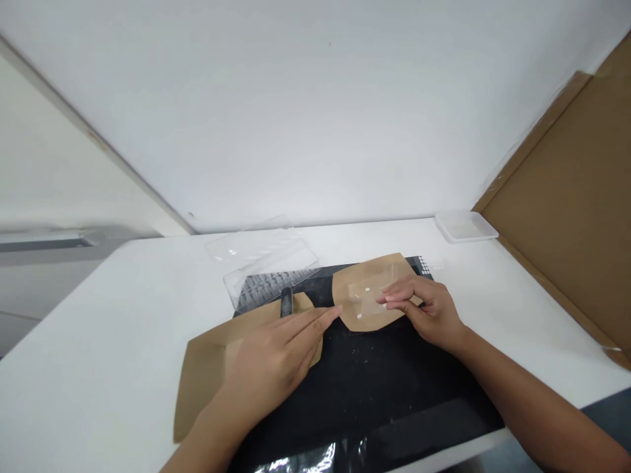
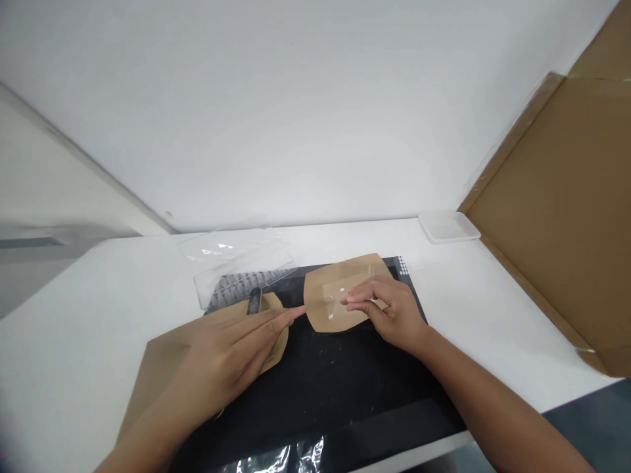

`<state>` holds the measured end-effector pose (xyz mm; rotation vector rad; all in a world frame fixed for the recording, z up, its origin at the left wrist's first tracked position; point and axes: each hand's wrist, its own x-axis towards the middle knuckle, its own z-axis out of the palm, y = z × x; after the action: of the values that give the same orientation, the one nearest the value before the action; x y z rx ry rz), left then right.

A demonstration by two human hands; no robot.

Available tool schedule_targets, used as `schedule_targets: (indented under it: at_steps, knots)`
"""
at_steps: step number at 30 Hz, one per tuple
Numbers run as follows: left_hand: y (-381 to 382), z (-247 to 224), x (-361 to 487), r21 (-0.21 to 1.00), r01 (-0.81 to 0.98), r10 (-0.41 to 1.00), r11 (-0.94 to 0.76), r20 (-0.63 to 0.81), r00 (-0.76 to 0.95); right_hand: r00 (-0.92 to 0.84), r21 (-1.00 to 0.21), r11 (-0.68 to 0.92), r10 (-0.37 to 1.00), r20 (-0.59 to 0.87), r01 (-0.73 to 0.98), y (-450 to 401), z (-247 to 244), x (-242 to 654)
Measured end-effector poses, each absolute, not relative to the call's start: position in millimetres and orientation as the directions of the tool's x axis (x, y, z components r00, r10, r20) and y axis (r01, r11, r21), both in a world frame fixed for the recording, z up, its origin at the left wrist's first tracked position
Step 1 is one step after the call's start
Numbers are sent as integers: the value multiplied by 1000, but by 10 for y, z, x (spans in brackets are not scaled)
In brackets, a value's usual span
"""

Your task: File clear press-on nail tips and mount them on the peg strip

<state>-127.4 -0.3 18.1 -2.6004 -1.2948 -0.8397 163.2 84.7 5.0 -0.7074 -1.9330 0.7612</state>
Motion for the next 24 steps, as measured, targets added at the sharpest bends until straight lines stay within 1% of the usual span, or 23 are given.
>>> schedule_targets:
  at_steps: [3,6,9,13,19,24]
  knots:
    - [10,170,-1272,153,772,717,-616,515,470,-424,-755,608,768,481,246,892,30,1650]
    - [30,160,-1263,165,750,694,-640,543,473,-427,-717,624,766,481,311,923,17,1667]
    - [40,169,-1242,188,715,668,-674,568,480,-470,-703,634,751,463,321,938,15,1671]
    - [32,214,-1203,218,718,687,-662,558,465,-493,-691,655,729,474,304,973,-2,1678]
    - [25,194,-1223,162,745,658,-647,612,438,-530,-524,760,646,549,384,995,-63,1708]
    - [28,147,-1250,131,807,718,-576,553,423,-528,-431,751,659,536,500,919,-101,1664]
